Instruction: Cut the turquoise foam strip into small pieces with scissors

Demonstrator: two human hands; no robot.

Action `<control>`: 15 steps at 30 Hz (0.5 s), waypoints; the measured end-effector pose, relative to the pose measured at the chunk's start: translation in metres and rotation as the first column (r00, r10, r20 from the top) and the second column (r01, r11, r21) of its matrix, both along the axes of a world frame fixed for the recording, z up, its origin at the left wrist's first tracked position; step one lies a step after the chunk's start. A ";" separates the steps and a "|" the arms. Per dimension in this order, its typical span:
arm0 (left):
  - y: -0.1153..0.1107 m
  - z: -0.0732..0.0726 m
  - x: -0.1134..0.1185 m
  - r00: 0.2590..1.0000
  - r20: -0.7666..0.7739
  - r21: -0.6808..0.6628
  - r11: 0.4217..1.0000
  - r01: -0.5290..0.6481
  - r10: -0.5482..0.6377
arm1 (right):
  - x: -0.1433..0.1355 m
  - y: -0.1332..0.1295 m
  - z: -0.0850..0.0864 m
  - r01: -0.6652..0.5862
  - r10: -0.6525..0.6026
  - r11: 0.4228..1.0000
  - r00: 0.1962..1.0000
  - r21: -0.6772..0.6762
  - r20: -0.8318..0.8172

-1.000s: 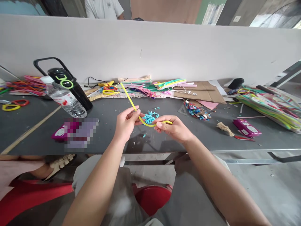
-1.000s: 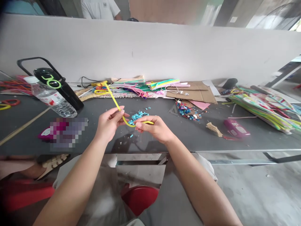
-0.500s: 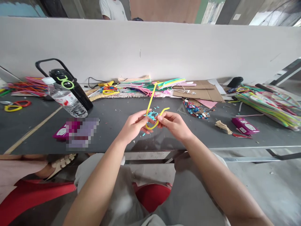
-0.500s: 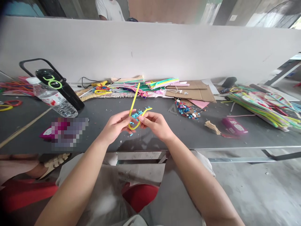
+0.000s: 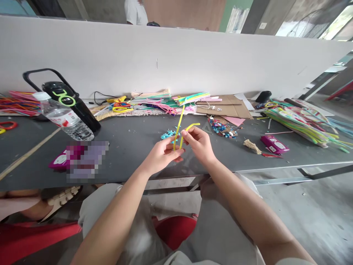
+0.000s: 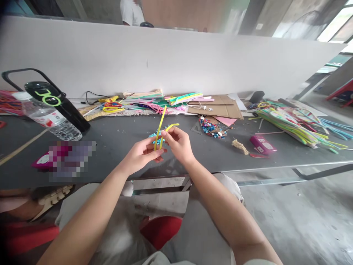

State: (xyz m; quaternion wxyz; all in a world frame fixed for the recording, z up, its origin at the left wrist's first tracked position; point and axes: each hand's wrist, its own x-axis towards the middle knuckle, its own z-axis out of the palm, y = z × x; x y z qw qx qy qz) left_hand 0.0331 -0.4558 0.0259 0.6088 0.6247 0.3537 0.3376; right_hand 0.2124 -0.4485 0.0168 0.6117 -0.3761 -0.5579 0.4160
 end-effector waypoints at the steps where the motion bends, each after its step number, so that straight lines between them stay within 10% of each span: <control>1: 0.000 -0.002 0.001 1.000 0.013 -0.011 1.000 0.002 -0.002 | 0.000 0.000 0.000 0.002 -0.002 1.000 1.000 -0.003 0.003; 15: 0.001 -0.012 0.004 0.994 -0.108 0.143 0.990 0.018 -0.002 | 0.007 0.001 0.004 -0.201 0.213 0.972 0.972 -0.119 0.103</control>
